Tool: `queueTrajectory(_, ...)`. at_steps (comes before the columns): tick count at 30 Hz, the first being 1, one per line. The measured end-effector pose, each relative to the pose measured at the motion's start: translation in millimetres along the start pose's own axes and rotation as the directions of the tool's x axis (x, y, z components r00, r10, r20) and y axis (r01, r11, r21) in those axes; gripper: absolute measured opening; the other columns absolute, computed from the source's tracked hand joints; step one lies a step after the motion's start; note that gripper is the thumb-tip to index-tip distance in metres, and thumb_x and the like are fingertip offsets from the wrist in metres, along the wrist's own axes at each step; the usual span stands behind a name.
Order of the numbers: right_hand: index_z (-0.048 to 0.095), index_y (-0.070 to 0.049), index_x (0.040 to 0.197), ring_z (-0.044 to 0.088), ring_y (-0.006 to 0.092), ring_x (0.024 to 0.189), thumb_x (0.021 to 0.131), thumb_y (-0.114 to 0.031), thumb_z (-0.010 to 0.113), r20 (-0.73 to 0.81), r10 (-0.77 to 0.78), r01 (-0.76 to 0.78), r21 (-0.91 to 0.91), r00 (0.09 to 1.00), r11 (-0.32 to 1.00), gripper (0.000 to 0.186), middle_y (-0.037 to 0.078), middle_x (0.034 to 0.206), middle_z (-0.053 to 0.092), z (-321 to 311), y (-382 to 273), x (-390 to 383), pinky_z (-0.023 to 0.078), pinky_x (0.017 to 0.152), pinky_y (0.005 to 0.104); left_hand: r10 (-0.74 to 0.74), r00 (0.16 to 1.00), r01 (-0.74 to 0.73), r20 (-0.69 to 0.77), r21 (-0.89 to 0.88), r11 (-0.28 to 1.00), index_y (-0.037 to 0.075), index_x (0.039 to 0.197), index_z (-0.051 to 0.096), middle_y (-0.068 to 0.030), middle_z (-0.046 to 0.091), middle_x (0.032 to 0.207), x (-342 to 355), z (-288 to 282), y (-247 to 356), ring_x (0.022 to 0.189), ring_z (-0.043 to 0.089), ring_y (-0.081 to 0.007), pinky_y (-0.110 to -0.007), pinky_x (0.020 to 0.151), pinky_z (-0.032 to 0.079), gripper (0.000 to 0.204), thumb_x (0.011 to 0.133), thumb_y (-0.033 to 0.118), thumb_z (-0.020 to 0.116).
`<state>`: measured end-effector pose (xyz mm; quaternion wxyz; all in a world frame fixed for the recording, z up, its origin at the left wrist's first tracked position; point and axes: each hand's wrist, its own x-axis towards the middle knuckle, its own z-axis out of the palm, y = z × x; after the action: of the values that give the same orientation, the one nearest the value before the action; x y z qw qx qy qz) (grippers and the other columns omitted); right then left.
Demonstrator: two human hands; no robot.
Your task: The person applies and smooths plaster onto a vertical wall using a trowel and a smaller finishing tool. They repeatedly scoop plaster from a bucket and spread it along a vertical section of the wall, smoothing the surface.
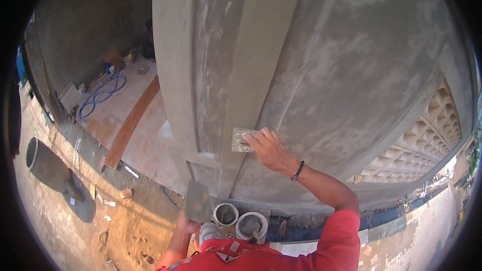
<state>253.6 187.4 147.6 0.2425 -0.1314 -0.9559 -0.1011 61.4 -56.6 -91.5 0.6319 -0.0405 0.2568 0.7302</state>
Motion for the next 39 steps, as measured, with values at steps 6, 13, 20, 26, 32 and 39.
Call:
queueTrajectory(6, 0.048, 0.005, 0.127, 0.059, 0.0216, 0.102, 0.089, -0.005, 0.058, -0.306, 0.448, -0.082, 0.744, 0.840, 0.663, 0.041, 0.013, 0.111, 0.062, -60, 12, 36, 0.049, 0.083, 0.0337, 0.048, 0.999, -0.047, 0.027, -0.043, 0.998, 0.002, 0.108, 0.059, -0.0094, 0.065, 0.097, -8, 4, 4, 0.087, 0.064, -0.0215, -0.035, 0.073, 0.054, 0.024, 0.091, 0.014, 0.047)
queueTrajectory(13, 0.045, 0.005, 0.127, 0.062, 0.0143, 0.093, 0.092, -0.007, 0.055, -0.538, 0.600, 0.263, 0.832, 0.592, 0.488, 0.038, 0.012, 0.107, 0.064, -167, 57, 115, 0.052, 0.072, 0.0274, 0.025, 0.999, -0.023, 0.039, -0.046, 0.999, 0.003, 0.106, 0.059, -0.0077, 0.064, 0.092, 0, 6, -3, 0.078, 0.063, -0.0207, -0.033, 0.064, 0.052, 0.023, 0.091, 0.015, 0.047)
queueTrajectory(20, 0.046, 0.003, 0.126, 0.063, 0.0148, 0.089, 0.092, -0.008, 0.055, -0.557, 0.571, 0.149, 0.782, 0.603, 0.605, 0.037, 0.012, 0.104, 0.065, -179, 59, 155, 0.052, 0.066, 0.0275, 0.065, 0.998, -0.064, 0.020, -0.055, 0.996, 0.003, 0.106, 0.059, -0.0084, 0.064, 0.093, -7, 18, -2, 0.078, 0.063, -0.0209, -0.033, 0.063, 0.052, 0.022, 0.091, 0.014, 0.048)
queueTrajectory(26, 0.042, 0.004, 0.128, 0.063, 0.0152, 0.091, 0.091, -0.010, 0.058, -0.424, 0.656, 0.040, 0.856, 0.625, 0.515, 0.042, 0.013, 0.107, 0.064, -91, 38, 95, 0.054, 0.067, 0.0275, 0.017, 1.000, -0.016, 0.019, -0.045, 0.999, 0.003, 0.108, 0.058, -0.0086, 0.064, 0.094, 8, 5, -9, 0.079, 0.063, -0.0205, -0.034, 0.066, 0.053, 0.022, 0.092, 0.014, 0.047)
queueTrajectory(32, 0.042, 0.005, 0.128, 0.061, 0.0160, 0.097, 0.090, -0.008, 0.058, -0.110, 0.693, -0.119, 0.954, 0.713, 0.275, 0.043, 0.013, 0.110, 0.061, -11, 23, 16, 0.055, 0.068, 0.0280, -0.025, 0.990, 0.026, 0.140, -0.002, 1.000, 0.003, 0.110, 0.057, -0.0090, 0.064, 0.098, 16, 9, -8, 0.082, 0.064, -0.0206, -0.033, 0.070, 0.053, 0.023, 0.092, 0.012, 0.047)
queueTrajectory(39, 0.058, 0.000, 0.117, 0.060, 0.0195, 0.095, 0.086, -0.006, 0.062, -0.676, 0.280, -0.172, 0.223, 0.682, 0.959, 0.032, 0.011, 0.105, 0.064, -148, 33, 69, 0.047, 0.084, 0.0323, 0.030, 0.997, -0.028, 0.073, -0.030, 0.999, 0.001, 0.110, 0.056, -0.0092, 0.064, 0.097, 13, 12, -4, 0.083, 0.064, -0.0202, -0.034, 0.071, 0.054, 0.023, 0.092, 0.012, 0.047)
